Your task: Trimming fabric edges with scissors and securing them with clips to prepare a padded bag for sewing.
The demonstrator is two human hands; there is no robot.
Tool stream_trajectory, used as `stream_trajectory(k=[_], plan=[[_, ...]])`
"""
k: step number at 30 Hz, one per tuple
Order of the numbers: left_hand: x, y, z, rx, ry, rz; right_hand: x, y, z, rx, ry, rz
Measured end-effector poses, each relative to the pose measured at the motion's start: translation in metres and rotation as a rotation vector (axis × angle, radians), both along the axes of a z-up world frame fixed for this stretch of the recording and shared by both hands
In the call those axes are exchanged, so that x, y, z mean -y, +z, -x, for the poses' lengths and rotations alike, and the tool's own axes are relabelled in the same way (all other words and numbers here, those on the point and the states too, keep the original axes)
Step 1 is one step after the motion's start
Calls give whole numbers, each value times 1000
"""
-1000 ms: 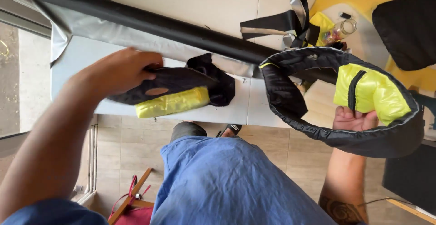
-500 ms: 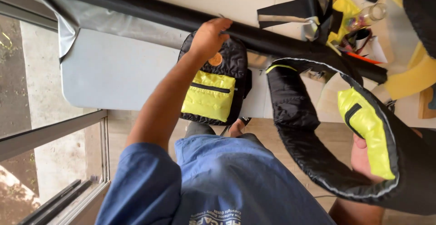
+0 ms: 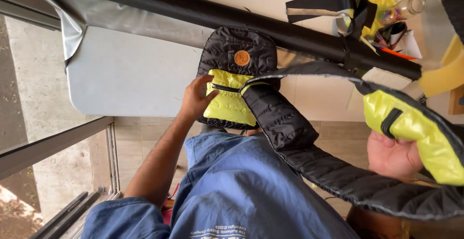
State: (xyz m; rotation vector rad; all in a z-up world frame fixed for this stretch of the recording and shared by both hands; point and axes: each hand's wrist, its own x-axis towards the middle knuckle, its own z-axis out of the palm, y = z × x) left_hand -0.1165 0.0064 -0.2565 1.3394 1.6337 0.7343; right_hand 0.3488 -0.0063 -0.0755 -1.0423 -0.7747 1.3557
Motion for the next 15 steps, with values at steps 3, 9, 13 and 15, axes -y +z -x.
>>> stream_trajectory(k=[3,9,13,15], plan=[[-14,21,-25,-4,-92,-164,-8,-3,7,-232,146,-139],[-70,54,-84,18,-281,-322,-14,-4,7,-466,228,-189],[-110,66,-124,-43,-311,-525,-11,-37,-29,-581,199,-156],[-130,72,-146,-104,-355,-533,-10,-58,-51,-638,247,-133]])
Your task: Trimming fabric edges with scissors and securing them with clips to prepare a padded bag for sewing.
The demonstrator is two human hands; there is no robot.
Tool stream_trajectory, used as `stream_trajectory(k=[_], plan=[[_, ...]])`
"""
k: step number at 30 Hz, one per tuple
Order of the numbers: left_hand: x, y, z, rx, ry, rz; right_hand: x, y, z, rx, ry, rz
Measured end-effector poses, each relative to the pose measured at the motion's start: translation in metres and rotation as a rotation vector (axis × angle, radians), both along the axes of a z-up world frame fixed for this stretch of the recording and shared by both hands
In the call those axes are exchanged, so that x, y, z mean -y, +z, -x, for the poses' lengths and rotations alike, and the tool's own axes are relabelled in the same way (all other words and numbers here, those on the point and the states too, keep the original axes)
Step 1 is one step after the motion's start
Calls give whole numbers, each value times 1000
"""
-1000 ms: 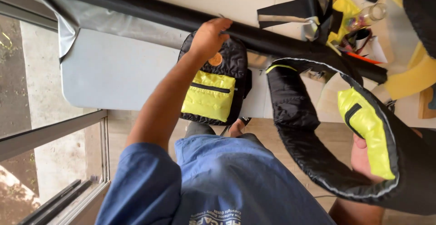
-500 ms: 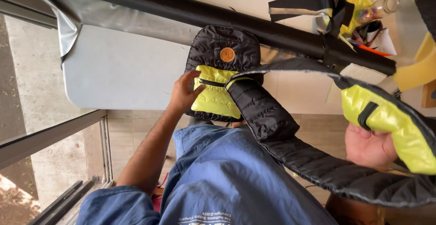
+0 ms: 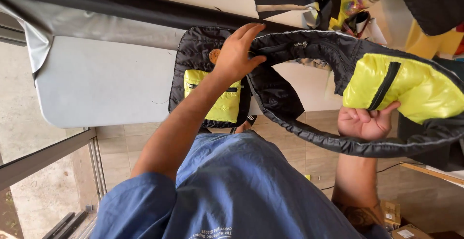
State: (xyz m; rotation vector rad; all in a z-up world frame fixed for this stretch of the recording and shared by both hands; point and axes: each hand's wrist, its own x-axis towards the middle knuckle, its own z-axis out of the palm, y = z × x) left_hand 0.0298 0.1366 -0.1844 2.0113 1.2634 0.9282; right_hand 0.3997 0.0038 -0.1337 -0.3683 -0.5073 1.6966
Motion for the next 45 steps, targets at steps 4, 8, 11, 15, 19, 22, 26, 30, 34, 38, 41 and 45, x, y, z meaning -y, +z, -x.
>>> stream_trajectory(k=[4,8,11,15,19,22,26,30,34,38,41,45], plan=[[-29,11,-53,-132,-63,24,0,-21,-24,-63,84,-73],[-43,-8,-84,-345,-160,222,3,-6,-20,-42,132,-123],[-42,-26,-90,-373,-143,202,9,30,6,85,99,-185],[-36,-26,-81,-294,-61,102,31,-40,-117,79,594,114],[-19,5,-38,-128,104,-178,21,45,-60,490,419,106],[8,47,-7,106,155,-473,37,77,-67,1097,124,122],[64,105,5,105,130,-717,21,14,-64,654,370,120],[100,114,-6,142,12,-893,-13,11,-6,922,529,-305],[117,123,-10,73,12,-985,-20,51,69,683,393,-457],[136,134,3,5,-30,-1032,-17,81,86,882,254,-600],[149,120,22,-29,-41,-1013,-23,111,94,989,180,-716],[163,108,38,-34,2,-941,-24,108,88,926,220,-785]])
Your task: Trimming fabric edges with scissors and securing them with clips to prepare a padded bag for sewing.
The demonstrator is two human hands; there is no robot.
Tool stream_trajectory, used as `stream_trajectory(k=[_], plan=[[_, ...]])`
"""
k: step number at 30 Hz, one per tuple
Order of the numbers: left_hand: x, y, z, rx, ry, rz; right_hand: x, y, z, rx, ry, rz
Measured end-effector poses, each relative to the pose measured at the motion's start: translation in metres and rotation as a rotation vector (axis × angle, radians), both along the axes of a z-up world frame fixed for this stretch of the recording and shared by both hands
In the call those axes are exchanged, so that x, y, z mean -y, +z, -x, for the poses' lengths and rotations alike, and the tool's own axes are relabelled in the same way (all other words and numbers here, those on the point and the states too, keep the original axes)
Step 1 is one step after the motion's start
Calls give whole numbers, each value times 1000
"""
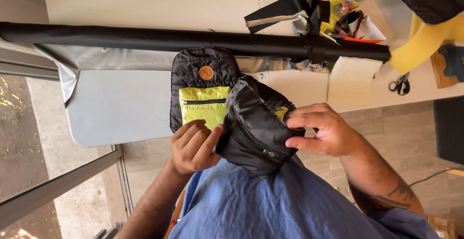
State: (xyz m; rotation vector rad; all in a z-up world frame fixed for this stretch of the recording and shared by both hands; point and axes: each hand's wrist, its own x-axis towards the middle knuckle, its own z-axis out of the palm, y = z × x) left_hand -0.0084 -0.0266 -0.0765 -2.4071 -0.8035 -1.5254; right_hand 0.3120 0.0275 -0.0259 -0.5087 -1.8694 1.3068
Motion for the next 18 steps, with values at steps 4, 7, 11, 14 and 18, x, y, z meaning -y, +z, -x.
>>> stream_trajectory(k=[4,7,11,14,18], plan=[[2,36,-15,79,-34,168,-1,0,6,-27,-2,6],[1,56,-20,164,-187,509,-3,-1,9,-69,-5,-14],[-22,83,-33,192,-395,727,-5,-4,6,-3,83,11],[-40,97,-43,153,-546,857,-6,14,7,64,124,-4],[-44,82,-59,163,-545,827,-3,59,7,307,-48,-259]])
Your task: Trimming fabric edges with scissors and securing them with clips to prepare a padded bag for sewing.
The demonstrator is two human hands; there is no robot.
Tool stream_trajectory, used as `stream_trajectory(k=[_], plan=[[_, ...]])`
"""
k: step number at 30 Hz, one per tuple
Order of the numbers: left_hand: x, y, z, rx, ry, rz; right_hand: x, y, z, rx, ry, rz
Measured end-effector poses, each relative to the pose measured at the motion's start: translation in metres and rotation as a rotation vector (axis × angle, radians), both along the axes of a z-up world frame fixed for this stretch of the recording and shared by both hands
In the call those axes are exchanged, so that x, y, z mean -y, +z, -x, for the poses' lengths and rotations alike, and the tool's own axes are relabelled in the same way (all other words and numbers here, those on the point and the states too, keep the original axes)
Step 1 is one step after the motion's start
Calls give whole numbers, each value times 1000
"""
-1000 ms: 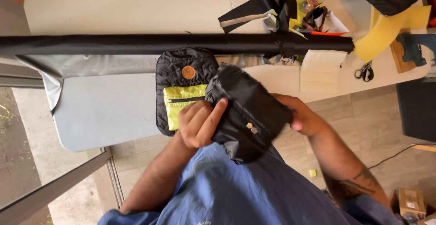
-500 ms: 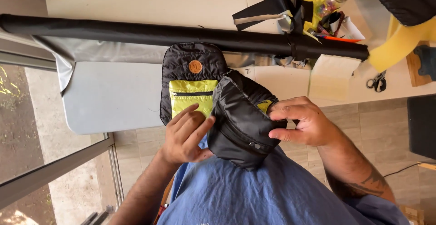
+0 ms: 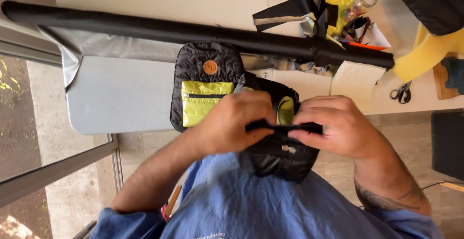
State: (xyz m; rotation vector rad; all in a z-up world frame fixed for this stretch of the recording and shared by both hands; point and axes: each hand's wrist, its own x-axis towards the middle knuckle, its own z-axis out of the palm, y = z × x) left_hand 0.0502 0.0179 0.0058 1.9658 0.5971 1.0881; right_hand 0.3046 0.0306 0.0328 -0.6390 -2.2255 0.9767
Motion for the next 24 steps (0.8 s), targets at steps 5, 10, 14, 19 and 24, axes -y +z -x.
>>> stream_trajectory(k=[5,10,14,19,24], plan=[[30,46,-15,-153,309,-659,36,25,1,-27,-214,-467],[35,41,-17,-105,421,-853,52,-4,0,-153,-280,-747],[34,33,-17,-20,470,-903,54,-13,-9,-154,-222,-765],[37,29,-16,17,516,-920,50,-15,-7,-179,-184,-844],[39,30,-8,-11,511,-925,46,-14,-2,-172,-145,-831]])
